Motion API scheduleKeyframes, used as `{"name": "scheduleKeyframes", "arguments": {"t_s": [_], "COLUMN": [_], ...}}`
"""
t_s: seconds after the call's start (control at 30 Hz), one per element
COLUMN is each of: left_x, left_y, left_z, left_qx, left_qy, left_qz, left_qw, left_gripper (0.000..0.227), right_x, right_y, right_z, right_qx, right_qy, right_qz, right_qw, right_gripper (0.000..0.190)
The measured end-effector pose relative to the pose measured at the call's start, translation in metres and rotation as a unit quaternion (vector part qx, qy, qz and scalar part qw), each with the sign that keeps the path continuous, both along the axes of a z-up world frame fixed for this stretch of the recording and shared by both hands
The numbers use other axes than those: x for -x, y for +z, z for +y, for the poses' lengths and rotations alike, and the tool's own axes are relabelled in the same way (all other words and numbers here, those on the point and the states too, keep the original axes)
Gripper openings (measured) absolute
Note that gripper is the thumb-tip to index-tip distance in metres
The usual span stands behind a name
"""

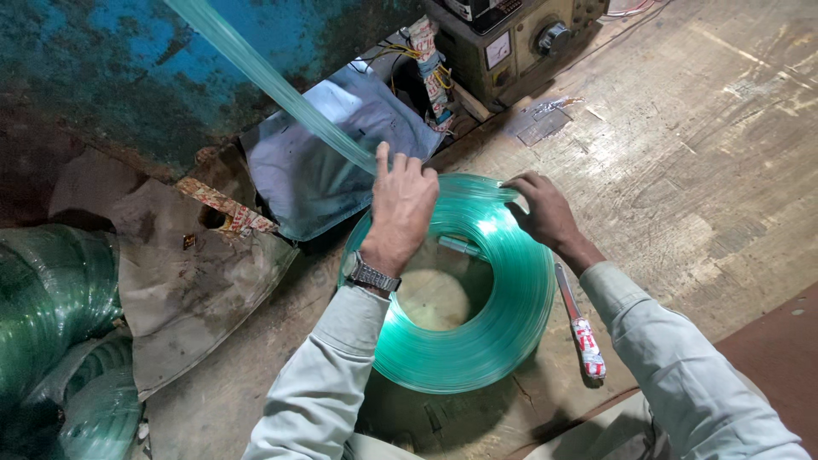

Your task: The person handles a large roll of translucent green plastic tubing, unspooling lengths of it by hand, and then uses a hand tool to cut a segment from the roll.

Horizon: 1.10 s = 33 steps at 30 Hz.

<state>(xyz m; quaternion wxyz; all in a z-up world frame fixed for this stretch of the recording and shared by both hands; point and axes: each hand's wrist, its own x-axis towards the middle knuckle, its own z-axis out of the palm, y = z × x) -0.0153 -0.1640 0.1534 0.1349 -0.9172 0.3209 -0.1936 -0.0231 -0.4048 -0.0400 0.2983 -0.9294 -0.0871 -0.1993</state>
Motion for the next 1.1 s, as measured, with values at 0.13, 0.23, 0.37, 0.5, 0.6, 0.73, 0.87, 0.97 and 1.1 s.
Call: {"name": "scheduleKeyframes", "arguments": {"t_s": [0.13,0.23,0.37,0.5,0.6,0.73,0.87,0.97,1.1], "left_x": [0.005,0.003,0.008,0.014,0.032,0.046,0.057,0.056,0.058], "left_y": [-0.005,-0.010,-0.014,-0.025,-0.023,-0.033,-0.036,-0.044,-0.052], "left_z": [-0.021,-0.035,-0.046,-0.051,-0.051,-0.054,-0.060,-0.064,-0.066], "left_qx": [0.074,0.101,0.097,0.107,0.107,0.120,0.106,0.098,0.083], "left_qy": [-0.080,-0.120,-0.150,-0.199,-0.209,-0.239,-0.237,-0.235,-0.214], "left_qz": [-0.034,-0.055,-0.052,-0.057,-0.032,-0.038,-0.026,-0.020,0.004], "left_qw": [0.993,0.986,0.983,0.973,0.972,0.963,0.965,0.967,0.973], "left_gripper": [0.005,0.005,0.008,0.010,0.011,0.012,0.018,0.020,0.024], "right_x": [-0.006,-0.016,-0.008,0.016,0.035,0.057,0.075,0.088,0.103], "right_y": [-0.009,-0.027,-0.034,-0.028,-0.014,-0.005,0.005,0.024,0.043], "right_z": [-0.014,-0.022,-0.028,-0.037,-0.038,-0.036,-0.025,-0.012,0.004], "right_qx": [0.010,-0.049,-0.052,-0.073,-0.070,-0.039,-0.036,-0.050,-0.080], "right_qy": [-0.059,-0.067,-0.056,-0.032,-0.022,-0.005,0.010,0.027,0.024], "right_qz": [0.002,0.017,0.036,0.050,0.068,0.049,-0.006,-0.074,-0.143], "right_qw": [0.998,0.996,0.996,0.996,0.995,0.998,0.999,0.996,0.986], "right_gripper": [0.043,0.041,0.040,0.042,0.046,0.053,0.051,0.041,0.031]}}
